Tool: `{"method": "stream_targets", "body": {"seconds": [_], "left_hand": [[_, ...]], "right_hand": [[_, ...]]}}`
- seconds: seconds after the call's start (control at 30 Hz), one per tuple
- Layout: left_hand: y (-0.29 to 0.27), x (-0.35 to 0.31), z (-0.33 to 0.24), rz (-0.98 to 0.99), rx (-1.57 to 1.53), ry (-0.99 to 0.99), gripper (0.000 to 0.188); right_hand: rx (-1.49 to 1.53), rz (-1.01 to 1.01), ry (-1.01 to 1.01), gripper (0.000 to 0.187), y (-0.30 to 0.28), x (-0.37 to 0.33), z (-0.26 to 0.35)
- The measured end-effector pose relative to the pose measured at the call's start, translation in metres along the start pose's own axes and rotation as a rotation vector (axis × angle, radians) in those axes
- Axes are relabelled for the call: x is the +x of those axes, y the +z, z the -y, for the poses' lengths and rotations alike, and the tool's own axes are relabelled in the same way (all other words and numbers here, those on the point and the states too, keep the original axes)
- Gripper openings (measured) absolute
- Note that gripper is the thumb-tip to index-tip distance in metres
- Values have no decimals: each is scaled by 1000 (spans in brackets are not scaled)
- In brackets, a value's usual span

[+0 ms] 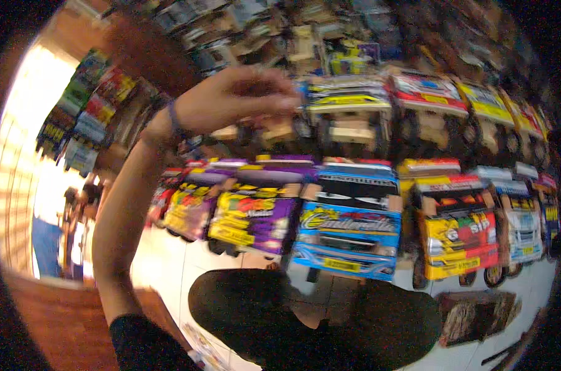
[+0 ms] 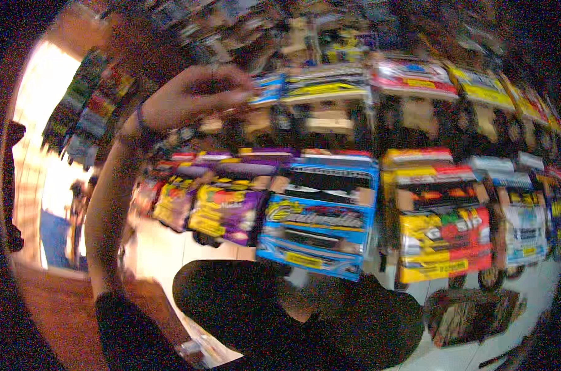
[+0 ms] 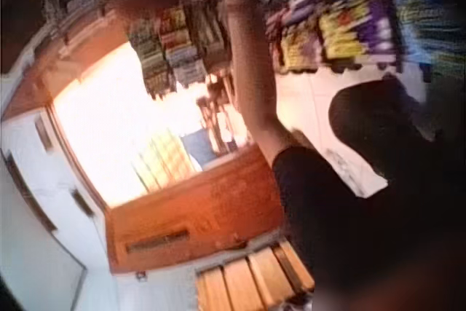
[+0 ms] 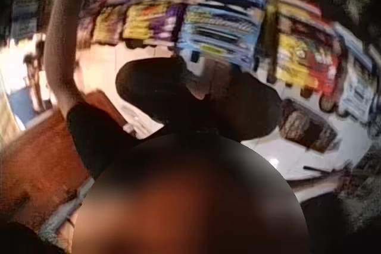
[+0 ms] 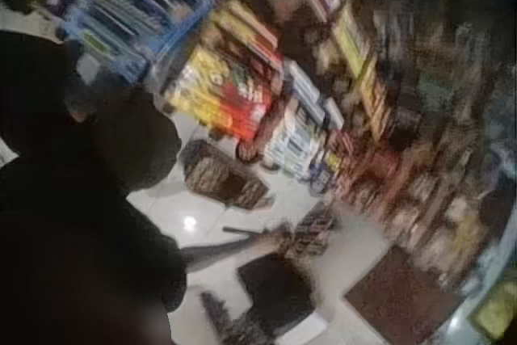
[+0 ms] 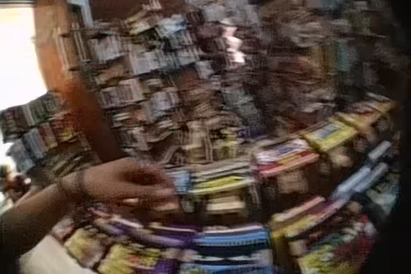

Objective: The person assembles wooden toy trucks by inserting small wooden pegs into pre-drilled holes using a hammer. They repeatedly pick up pegs from a box, position them on the truck bodies, and tap them in place. The process is repeated for multiple trucks.

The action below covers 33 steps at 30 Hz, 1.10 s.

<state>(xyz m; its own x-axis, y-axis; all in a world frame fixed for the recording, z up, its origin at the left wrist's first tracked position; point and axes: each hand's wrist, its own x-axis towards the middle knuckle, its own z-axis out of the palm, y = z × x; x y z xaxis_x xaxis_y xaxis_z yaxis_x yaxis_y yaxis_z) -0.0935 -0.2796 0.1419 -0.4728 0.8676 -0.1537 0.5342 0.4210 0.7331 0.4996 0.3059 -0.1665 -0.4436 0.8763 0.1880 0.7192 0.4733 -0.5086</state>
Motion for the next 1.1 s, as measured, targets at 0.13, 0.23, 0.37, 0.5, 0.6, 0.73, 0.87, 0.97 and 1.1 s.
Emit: {"method": "stream_targets", "body": {"seconds": [0.13, 0.23, 0.37, 0.5, 0.6, 0.73, 0.87, 0.97, 1.1], "left_hand": [[25, -14, -40, 68, -127, 267, 32], [77, -18, -66, 103, -445, 521, 35], [79, -46, -61, 24, -694, 499, 36], [37, -84, -15, -78, -779, 334, 32], [17, -105, 23, -105, -731, 450, 32], [-8, -133, 66, -94, -579, 461, 27], [-36, -170, 110, -59, -669, 327, 18], [-57, -193, 148, -143, -480, 241, 20], [-59, -217, 191, -55, -518, -79, 25]], "right_hand": [[468, 183, -273, 26, -13, -32, 263], [733, 312, -445, 26, -30, -81, 434], [887, 603, -438, 26, -33, -139, 584], [767, 929, -426, 26, -19, -171, 666], [736, 1032, -344, 26, -2, -193, 699], [601, 1229, -265, 29, 30, -216, 736], [347, 1073, -405, 34, 35, -236, 761], [600, 905, -354, 30, 21, -236, 738], [834, 153, -85, 47, 17, -221, 640]]}}
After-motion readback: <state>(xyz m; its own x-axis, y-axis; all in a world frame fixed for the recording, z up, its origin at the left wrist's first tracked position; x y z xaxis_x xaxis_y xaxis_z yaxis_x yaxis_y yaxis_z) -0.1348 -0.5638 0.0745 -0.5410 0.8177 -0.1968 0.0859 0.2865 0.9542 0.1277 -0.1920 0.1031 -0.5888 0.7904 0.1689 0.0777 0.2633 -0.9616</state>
